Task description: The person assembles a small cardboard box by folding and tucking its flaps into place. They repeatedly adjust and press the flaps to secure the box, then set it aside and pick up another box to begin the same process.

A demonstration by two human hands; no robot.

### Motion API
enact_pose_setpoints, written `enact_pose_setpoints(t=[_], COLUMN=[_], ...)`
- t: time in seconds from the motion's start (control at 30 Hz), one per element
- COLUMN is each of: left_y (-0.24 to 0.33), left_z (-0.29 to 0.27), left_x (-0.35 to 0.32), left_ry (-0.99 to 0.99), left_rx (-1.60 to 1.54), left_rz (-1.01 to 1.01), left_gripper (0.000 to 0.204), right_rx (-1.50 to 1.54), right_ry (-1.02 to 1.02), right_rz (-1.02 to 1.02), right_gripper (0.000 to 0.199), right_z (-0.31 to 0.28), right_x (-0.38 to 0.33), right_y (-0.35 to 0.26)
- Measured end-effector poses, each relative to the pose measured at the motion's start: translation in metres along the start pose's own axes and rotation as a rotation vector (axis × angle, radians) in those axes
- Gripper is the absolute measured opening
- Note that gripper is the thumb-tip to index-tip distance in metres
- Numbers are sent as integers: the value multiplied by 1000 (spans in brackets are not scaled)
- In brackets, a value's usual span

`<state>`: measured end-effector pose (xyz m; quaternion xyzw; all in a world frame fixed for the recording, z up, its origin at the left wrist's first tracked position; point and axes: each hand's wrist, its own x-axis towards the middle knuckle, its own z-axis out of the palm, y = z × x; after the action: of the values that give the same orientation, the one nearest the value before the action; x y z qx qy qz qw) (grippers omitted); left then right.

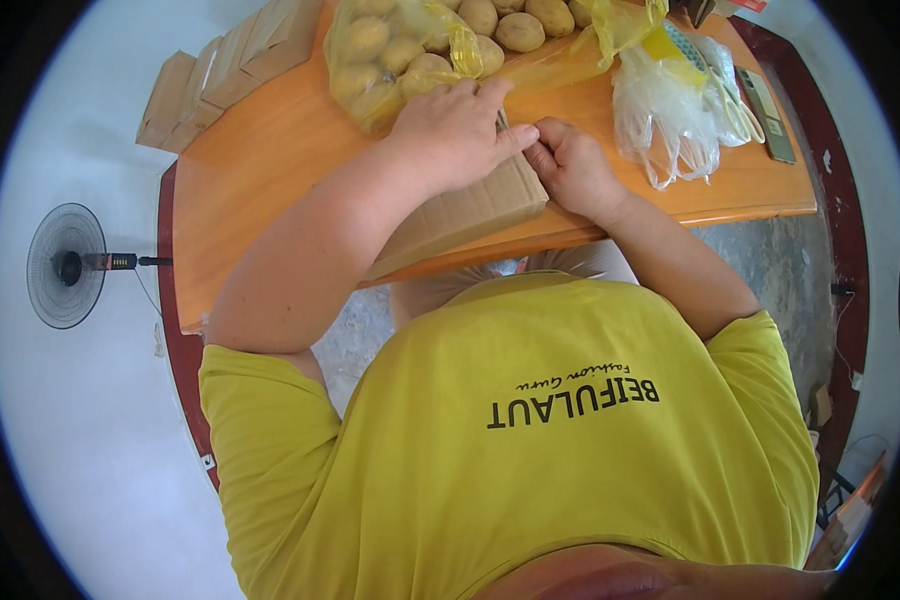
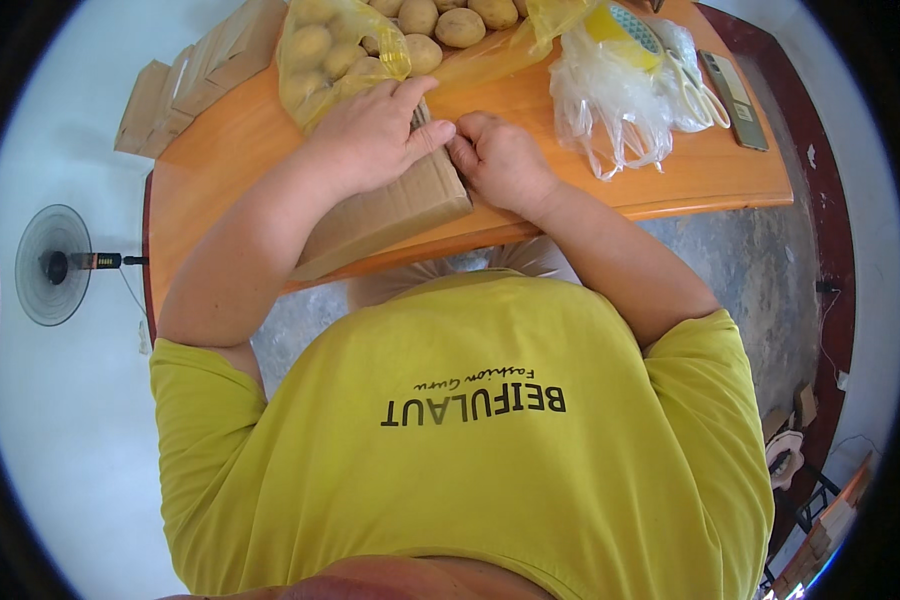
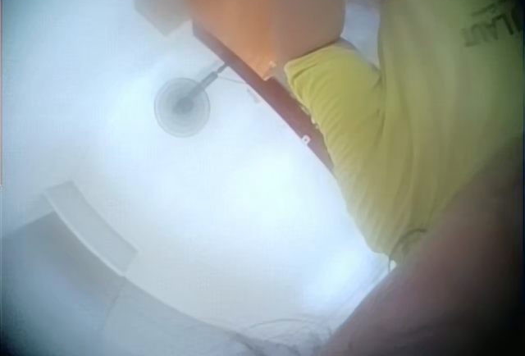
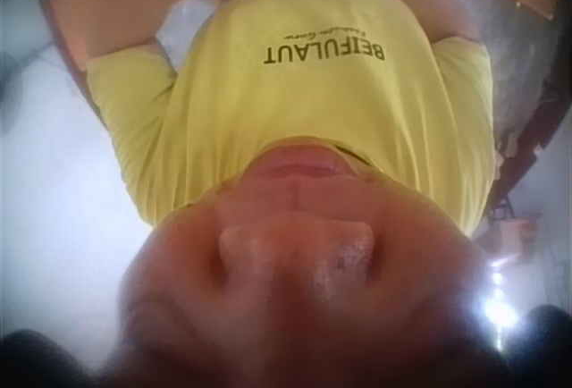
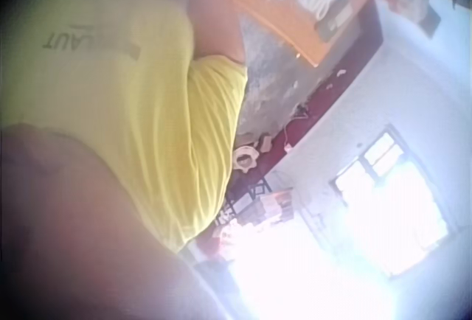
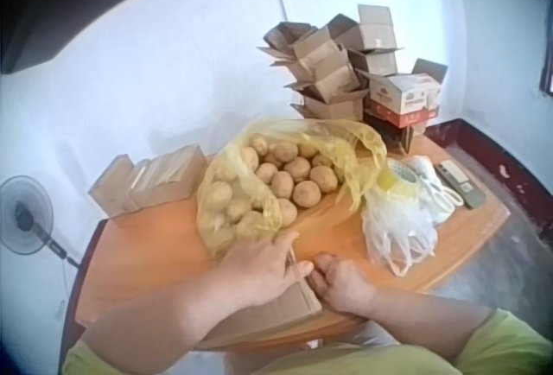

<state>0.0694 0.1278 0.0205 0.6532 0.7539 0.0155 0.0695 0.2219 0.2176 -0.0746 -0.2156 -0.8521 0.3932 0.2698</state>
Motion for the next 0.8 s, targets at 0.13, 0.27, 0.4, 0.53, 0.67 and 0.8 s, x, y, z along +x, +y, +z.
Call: enact_pose_setpoints(t=[0.13, 0.27, 0.4, 0.53, 0.67, 0.8], left_y=[-3, 0, 0, -1, -5, -6], left_z=[6, 6, 8, 5, 7, 4], left_x=[-6, -7, -11, -13, -12, -17], left_ry=[-7, -25, 13, 12, -11, -15], left_rx=[42, 54, 28, -27, -60, -55], left_rz=[46, 30, 37, 11, -13, 17], left_gripper=[71, 75, 76, 81, 82, 82], right_rx=[-30, -29, -13, -38, -36, -1], right_ry=[-6, 7, 5, 5, 28, 36], right_rz=[-41, -63, -46, -52, -59, -52], right_gripper=[18, 17, 17, 18, 19, 20], right_z=[-1, 0, 1, 0, 1, 1], right_x=[0, 0, 0, 0, 0, 0], right_y=[1, 4, 4, 5, 4, 5])
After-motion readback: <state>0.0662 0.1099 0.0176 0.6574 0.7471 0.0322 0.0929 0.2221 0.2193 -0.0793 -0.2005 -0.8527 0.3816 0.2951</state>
